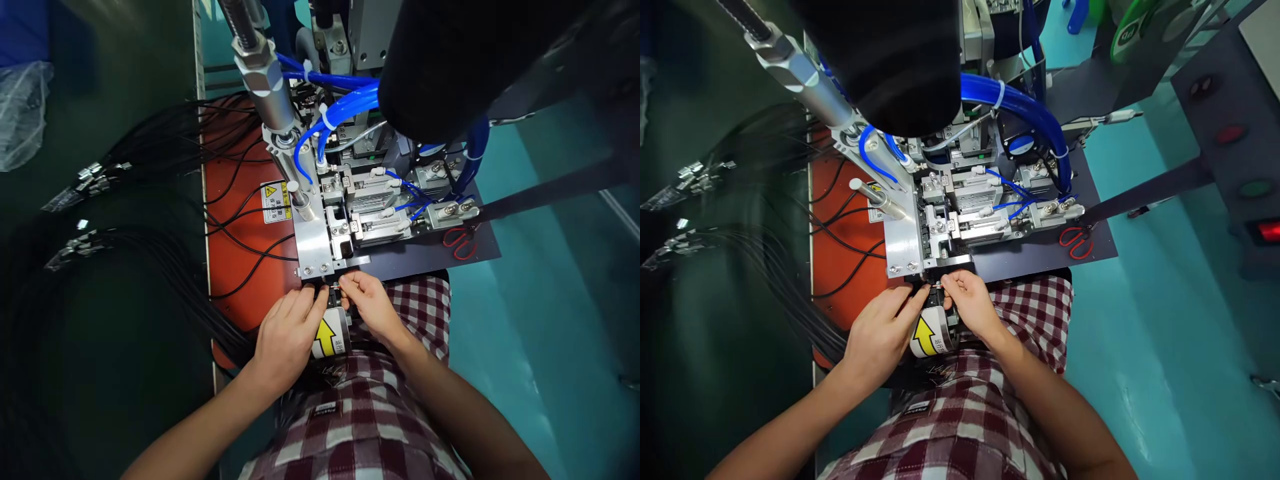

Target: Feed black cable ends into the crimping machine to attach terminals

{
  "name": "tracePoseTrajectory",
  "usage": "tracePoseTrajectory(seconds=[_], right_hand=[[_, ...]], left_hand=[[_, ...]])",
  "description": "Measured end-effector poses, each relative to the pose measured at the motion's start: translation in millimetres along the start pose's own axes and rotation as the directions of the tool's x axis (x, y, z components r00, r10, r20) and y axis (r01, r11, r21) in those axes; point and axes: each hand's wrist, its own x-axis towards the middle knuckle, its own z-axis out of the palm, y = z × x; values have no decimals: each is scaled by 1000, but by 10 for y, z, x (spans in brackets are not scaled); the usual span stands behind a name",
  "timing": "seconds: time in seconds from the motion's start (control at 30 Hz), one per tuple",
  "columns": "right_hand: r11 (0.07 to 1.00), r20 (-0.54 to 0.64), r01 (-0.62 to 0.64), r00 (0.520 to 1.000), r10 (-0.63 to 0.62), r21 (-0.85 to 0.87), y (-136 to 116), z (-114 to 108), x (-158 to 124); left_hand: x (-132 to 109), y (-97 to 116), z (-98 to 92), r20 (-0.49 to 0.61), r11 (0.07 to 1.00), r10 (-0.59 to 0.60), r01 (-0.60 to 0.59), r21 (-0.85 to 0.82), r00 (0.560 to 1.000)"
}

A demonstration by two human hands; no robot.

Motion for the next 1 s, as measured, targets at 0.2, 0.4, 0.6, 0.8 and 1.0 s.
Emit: tracePoseTrajectory(seconds=[0.2,0.4,0.6,0.8,1.0], right_hand=[[993,-36,91,995,-94,-81,76,0,-7],[938,-80,205,969,-235,-278,108,46,-47],[962,-32,166,984,-177,-219,121,14,-11],[976,21,161,987,-159,-148,76,-37,-18],[985,33,88,996,-84,-146,-60,-54,2]], left_hand=[[15,-3,-1,-4,1000,-12,12,-23,1000],[21,-15,6,0,992,-12,11,-124,1000],[25,9,12,20,995,-22,24,-98,1000],[34,14,17,-8,996,-19,18,-89,1000],[32,7,15,-5,997,-15,15,-79,1000]])
